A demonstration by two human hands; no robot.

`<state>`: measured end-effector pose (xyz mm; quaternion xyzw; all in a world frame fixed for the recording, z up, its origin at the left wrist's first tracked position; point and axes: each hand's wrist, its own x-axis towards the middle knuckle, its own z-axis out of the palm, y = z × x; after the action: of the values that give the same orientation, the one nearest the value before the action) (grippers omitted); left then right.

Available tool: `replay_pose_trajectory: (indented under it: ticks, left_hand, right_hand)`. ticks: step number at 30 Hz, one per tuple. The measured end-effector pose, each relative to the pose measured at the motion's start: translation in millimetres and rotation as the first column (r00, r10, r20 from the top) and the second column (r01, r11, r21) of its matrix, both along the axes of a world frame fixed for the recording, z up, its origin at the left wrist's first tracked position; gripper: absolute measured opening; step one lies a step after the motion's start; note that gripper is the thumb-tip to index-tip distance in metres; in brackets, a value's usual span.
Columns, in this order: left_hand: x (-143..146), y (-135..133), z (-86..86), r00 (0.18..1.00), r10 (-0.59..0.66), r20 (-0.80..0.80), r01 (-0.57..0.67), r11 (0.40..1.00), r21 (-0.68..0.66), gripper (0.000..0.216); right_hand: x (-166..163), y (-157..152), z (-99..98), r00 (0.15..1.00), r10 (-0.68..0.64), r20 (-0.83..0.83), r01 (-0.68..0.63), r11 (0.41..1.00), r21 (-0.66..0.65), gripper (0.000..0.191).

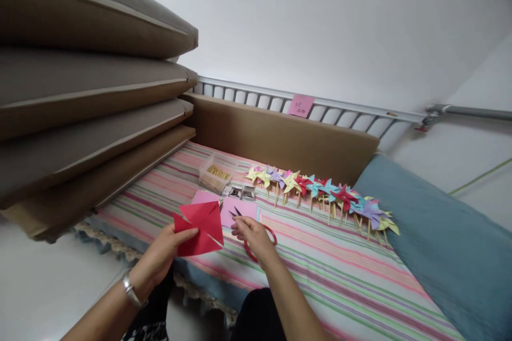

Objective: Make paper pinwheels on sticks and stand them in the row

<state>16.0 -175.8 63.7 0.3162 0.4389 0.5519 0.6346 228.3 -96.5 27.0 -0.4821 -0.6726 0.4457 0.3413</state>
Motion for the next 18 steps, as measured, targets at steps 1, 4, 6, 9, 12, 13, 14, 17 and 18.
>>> replay_pose_trajectory:
  ticks: [1,4,6,9,12,13,14,17,18]
  left_hand:
    - [0.4,2.8,1.6,1.000,0.006,-0.009,-0.007,1.000,-0.001,0.033]
    - [-0.7,17.5,5.7,0.998,0.037,-0.052,-0.038,0.999,-0.010,0.033]
    - [-2.5,32.5,6.6,0.995,0.057,-0.079,-0.059,0.998,-0.024,0.032]
    - [-5.9,59.4,2.7,0.994,0.062,-0.094,-0.067,0.996,-0.055,0.035]
    - [-8.9,87.8,-7.2,0.996,0.017,-0.083,-0.023,0.997,-0.068,0.040]
    - [-9.6,97.1,-11.5,0.997,-0.003,-0.081,-0.003,0.997,-0.073,0.040]
    - [-9.9,106.2,-15.9,0.996,-0.024,-0.082,0.018,0.997,-0.081,0.040]
    - [-9.3,130.5,-29.7,0.991,-0.084,-0.100,0.074,0.992,-0.105,0.036]
    - [-8.7,137.3,-34.2,0.989,-0.100,-0.107,0.089,0.990,-0.107,0.036]
  right_hand:
    - [-3.8,-2.5,4.5,0.997,0.010,-0.071,-0.012,1.000,-0.028,0.050]
    - [-15.1,-2.5,13.7,0.938,-0.017,-0.346,-0.033,0.990,-0.138,0.053]
    - [-23.3,4.8,16.0,0.874,-0.060,-0.481,-0.039,0.980,-0.193,0.051]
    - [-36.0,25.2,14.9,0.824,-0.084,-0.560,-0.038,0.979,-0.203,0.048]
    - [-46.6,51.0,12.2,0.775,-0.083,-0.627,-0.043,0.982,-0.183,0.045]
    - [-49.2,59.7,11.7,0.757,-0.078,-0.649,-0.051,0.983,-0.178,0.044]
    - [-51.5,68.0,11.4,0.739,-0.072,-0.669,-0.064,0.982,-0.176,0.043]
    - [-56.2,89.7,10.7,0.705,-0.074,-0.706,-0.094,0.976,-0.196,0.041]
    - [-57.4,95.3,9.7,0.703,-0.085,-0.706,-0.087,0.975,-0.204,0.039]
